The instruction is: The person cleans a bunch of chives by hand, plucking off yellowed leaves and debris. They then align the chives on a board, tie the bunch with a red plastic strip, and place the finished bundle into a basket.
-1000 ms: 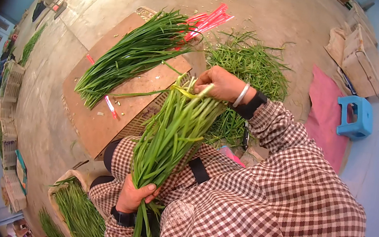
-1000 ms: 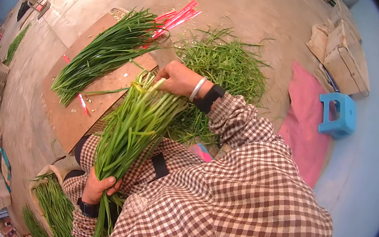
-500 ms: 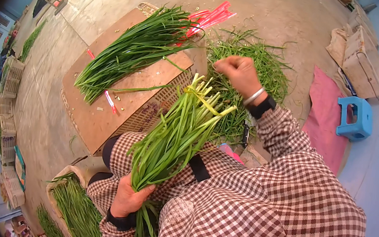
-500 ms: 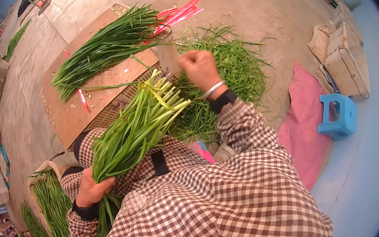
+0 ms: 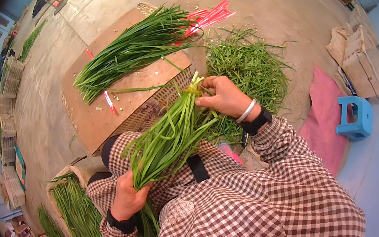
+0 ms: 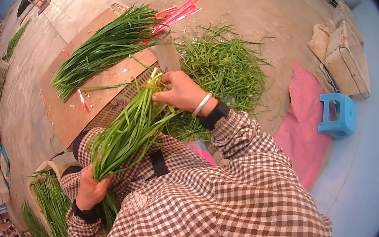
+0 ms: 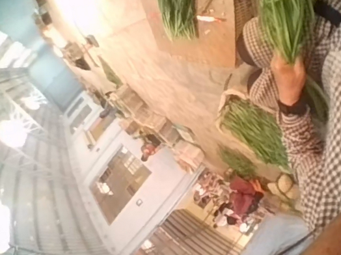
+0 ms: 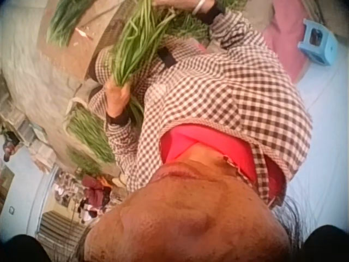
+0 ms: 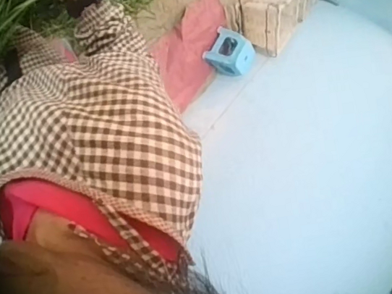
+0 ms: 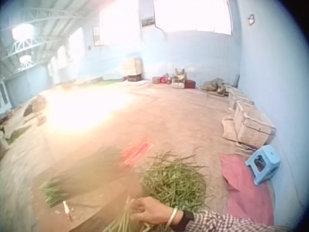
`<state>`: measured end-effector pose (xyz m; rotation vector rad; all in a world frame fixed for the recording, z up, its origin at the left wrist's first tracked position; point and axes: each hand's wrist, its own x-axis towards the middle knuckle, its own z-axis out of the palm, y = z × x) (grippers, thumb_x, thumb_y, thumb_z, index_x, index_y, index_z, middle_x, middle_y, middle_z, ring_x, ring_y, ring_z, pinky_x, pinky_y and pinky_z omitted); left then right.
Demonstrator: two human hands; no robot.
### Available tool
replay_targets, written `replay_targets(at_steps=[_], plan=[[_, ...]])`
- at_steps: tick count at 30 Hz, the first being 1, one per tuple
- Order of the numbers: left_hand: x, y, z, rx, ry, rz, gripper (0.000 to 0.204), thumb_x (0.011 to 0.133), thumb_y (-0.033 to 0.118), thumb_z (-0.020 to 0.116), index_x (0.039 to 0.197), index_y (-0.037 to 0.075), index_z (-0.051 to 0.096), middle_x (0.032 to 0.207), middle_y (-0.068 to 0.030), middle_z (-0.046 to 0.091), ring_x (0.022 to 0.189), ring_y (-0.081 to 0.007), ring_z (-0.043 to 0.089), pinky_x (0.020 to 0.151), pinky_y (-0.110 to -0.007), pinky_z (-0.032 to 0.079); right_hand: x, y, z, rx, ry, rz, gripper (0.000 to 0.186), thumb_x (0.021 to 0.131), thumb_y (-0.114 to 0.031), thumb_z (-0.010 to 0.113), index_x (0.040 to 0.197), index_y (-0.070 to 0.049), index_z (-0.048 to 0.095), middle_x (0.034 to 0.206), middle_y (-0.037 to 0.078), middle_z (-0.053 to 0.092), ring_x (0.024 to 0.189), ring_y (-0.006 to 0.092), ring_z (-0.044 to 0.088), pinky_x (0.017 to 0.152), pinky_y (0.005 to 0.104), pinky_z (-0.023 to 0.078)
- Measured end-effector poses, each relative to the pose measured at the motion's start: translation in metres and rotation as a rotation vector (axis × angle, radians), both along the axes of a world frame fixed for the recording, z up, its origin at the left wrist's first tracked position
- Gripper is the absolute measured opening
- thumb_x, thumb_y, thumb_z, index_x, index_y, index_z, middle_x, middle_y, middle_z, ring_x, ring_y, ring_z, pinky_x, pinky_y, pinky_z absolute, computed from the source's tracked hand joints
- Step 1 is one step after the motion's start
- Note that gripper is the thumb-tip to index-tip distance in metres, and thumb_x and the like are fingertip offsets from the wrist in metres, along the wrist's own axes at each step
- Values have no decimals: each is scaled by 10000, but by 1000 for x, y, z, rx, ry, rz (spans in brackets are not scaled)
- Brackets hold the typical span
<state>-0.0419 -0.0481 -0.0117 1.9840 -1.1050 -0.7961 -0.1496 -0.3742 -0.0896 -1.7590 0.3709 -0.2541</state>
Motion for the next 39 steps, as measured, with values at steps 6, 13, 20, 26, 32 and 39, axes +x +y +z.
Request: replay_targets(at_steps=[6,13,20,26,32,39], plan=[[6,7,-2,-55,-144,-13,524,768,-70,604,1281,-44,502,946,-209,646,816,-317,665,693,-345,513,-2,12,33,600,-4,-12,179,839,-102,672,963,20,628,688,-7,601,553,36,516,491,181,392],[11,10,-5,42,-78,10,535,772,-57,610,1292,-66,482,990,-213,657,858,-292,675,743,-329,514,-2,10,31,407,-44,-13,121,849,-113,676,856,4,648,618,-3,593,508,44,520,438,185,381],[12,6,-5,-9,34,72,488,807,-22,622,1275,-71,493,994,-184,677,875,-222,669,753,-304,504,-5,12,35,504,-15,-232,152,891,-133,623,907,7,678,606,6,617,432,50,508,389,181,389],[8,7,8,18,53,106,454,838,1,615,1275,-46,502,983,-157,682,856,-194,650,746,-299,492,-14,-35,-3,537,-25,-616,113,889,-120,621,864,-20,667,633,-8,599,448,30,474,368,166,341],[13,13,4,-49,-166,37,469,836,-11,614,1290,-36,497,1033,-182,667,890,-248,663,765,-316,499,-55,-109,-58,-473,312,-611,310,805,-165,710,1046,13,632,741,113,659,611,207,616,587,317,523],[25,18,21,108,-450,-59,585,722,-106,600,1291,2,511,1011,-204,627,891,-371,628,758,-357,498,-17,-11,22,-569,30,-34,416,702,-64,754,1100,-70,637,1076,102,600,908,242,617,786,343,519]])
